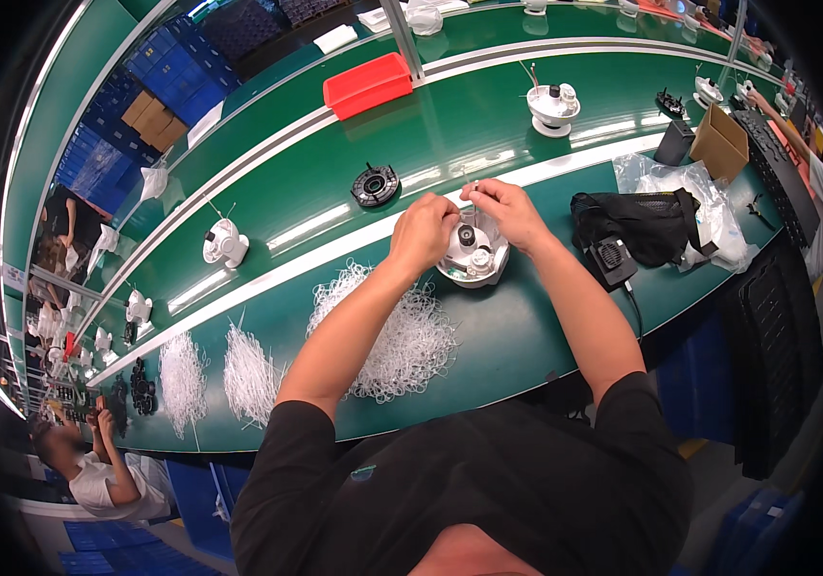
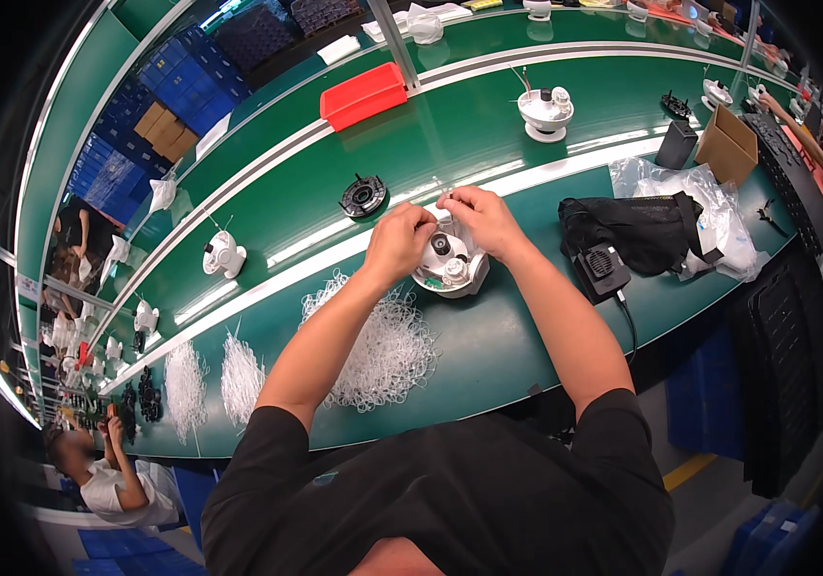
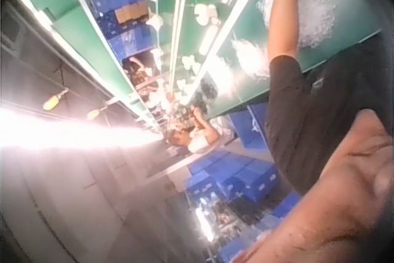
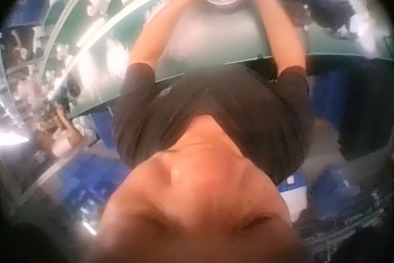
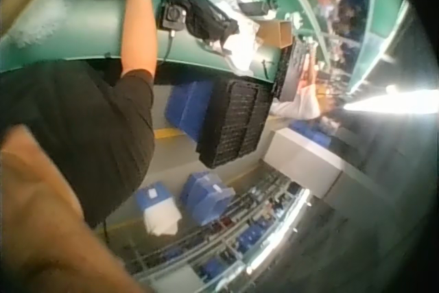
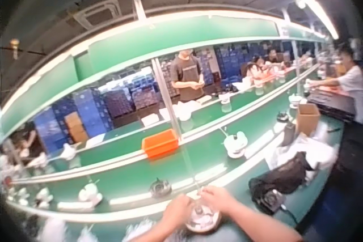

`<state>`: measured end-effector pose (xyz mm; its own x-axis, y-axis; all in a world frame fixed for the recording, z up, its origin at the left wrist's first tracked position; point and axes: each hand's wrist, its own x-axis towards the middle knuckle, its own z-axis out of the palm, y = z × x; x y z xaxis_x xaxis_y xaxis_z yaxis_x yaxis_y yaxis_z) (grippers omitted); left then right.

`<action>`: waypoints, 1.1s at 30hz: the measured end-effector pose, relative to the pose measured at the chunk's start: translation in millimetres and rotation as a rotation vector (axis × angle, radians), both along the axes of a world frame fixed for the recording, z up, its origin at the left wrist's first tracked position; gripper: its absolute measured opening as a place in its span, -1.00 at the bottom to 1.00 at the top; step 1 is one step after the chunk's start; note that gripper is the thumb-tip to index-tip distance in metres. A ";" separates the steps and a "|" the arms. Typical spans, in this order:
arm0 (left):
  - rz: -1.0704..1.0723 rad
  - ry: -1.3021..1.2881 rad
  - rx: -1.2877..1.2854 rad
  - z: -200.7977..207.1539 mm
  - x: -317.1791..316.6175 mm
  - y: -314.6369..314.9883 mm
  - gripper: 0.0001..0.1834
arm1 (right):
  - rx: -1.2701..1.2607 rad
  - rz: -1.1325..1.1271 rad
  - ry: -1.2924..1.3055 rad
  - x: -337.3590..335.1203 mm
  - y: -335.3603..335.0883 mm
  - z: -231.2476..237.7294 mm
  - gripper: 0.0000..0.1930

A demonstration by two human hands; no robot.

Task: The person assembles small white electronic devices on a green workbench. They pick up the devices, insert white zip ties into specific slots, and move the completed units down the line. The process is repetitive, involving handling multiple identical units one by one.

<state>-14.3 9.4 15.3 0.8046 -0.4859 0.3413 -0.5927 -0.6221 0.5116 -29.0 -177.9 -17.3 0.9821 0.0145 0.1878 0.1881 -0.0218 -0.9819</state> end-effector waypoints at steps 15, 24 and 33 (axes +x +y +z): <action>0.004 -0.087 0.038 -3.4 -1.4 9.6 -0.89 | -0.496 0.140 0.097 -8.3 -12.7 22.6 -0.70; -0.070 0.072 -0.035 -5.4 5.1 9.1 -0.82 | -0.253 0.050 -0.033 -4.9 -21.4 9.2 -0.70; 0.112 0.532 0.023 -9.7 15.8 13.1 -0.52 | -0.211 0.084 -0.046 -12.5 -18.2 17.8 -0.72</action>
